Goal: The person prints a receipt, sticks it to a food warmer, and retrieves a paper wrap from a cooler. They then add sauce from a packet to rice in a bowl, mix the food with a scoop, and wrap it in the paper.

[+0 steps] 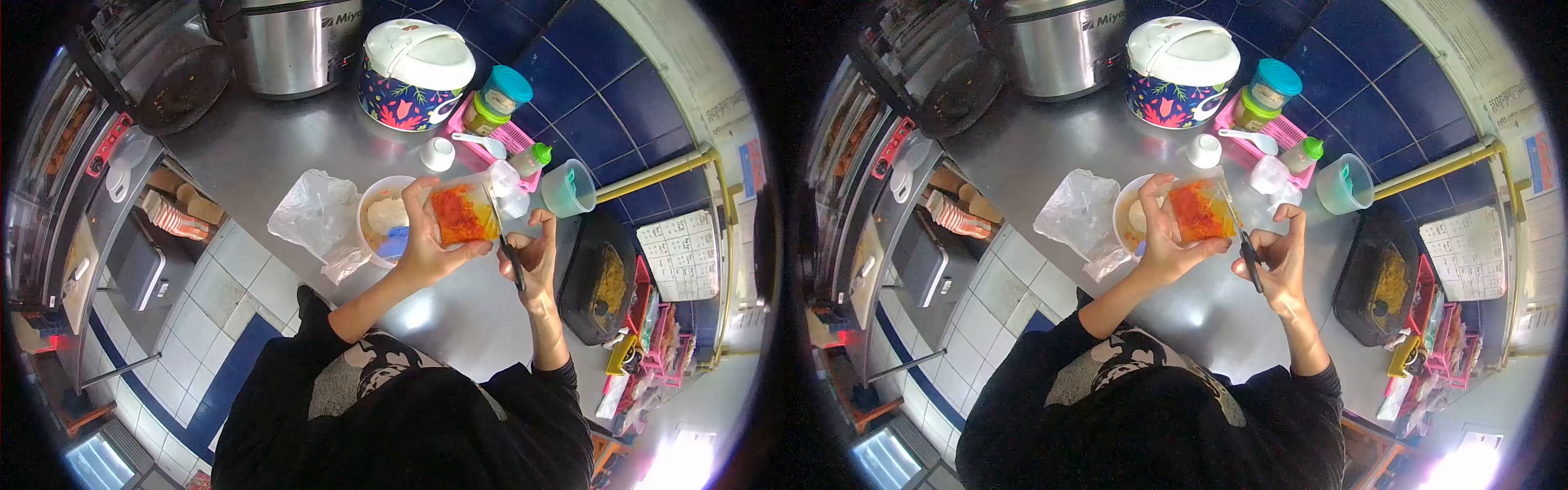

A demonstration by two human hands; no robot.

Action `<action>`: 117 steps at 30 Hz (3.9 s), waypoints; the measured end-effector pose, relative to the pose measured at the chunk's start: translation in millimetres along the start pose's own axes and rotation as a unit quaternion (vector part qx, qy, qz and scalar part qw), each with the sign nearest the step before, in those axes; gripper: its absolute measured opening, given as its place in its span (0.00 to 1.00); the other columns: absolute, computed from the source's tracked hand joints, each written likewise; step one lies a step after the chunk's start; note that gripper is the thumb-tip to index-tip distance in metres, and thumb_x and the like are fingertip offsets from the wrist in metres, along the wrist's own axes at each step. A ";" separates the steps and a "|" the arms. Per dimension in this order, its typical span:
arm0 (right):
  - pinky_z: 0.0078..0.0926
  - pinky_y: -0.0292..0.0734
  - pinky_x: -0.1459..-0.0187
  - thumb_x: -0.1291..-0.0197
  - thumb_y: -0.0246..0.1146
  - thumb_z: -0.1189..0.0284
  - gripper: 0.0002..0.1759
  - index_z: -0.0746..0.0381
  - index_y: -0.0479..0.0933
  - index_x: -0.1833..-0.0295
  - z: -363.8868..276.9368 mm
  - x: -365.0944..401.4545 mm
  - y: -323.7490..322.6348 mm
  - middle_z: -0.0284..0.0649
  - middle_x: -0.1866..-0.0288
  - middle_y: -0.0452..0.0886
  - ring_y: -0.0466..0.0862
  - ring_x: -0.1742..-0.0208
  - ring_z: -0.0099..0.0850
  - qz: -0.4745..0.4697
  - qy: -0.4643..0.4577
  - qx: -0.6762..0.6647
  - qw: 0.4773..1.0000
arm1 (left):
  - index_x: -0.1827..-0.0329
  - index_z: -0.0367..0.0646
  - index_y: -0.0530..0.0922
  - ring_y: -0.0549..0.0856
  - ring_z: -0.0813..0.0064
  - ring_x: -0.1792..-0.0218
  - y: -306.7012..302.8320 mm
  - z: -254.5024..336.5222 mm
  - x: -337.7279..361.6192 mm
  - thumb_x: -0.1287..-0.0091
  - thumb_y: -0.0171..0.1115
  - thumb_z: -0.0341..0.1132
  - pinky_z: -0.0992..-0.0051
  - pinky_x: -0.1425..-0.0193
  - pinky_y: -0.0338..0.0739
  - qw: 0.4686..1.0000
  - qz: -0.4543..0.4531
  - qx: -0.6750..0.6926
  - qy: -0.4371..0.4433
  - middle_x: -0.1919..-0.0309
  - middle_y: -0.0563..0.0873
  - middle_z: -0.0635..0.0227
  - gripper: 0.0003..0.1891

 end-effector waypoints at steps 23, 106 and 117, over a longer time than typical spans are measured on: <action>0.11 0.60 0.76 0.54 0.76 0.76 0.39 0.53 0.49 0.52 6.7 2.4 -0.5 0.30 0.80 0.71 0.69 0.80 0.16 0.019 -0.007 -0.010 1.000 | 0.35 0.50 0.44 0.75 0.65 0.43 5.9 -8.8 8.9 0.52 0.73 0.18 0.66 0.41 0.76 0.999 -0.036 0.035 -0.013 0.43 0.68 0.55 0.49; 0.45 0.78 0.62 0.48 0.63 0.72 0.10 0.59 0.80 0.58 94.9 -40.0 90.0 0.50 0.67 0.82 0.84 0.64 0.47 -0.253 0.028 0.620 0.742 | 0.44 0.54 0.72 0.79 0.81 0.60 -165.1 30.3 31.2 0.27 0.43 0.45 0.88 0.80 0.62 0.904 0.362 0.133 -0.183 0.52 0.81 0.73 0.15; 0.31 0.74 0.71 0.45 0.68 0.60 0.17 0.65 0.77 0.63 68.5 -47.5 11.2 0.41 0.74 0.81 0.81 0.73 0.32 -0.170 0.102 0.394 0.897 | 0.44 0.56 0.72 0.76 0.84 0.57 -153.4 15.1 30.4 0.26 0.44 0.45 0.88 0.78 0.62 0.919 0.312 0.123 -0.206 0.53 0.79 0.77 0.13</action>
Point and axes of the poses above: each hand's wrist, its own x-axis away from the middle knuckle, its own y-axis out of the palm, z = x × y, the point moved 7 cm from there along -x, towards the middle knuckle
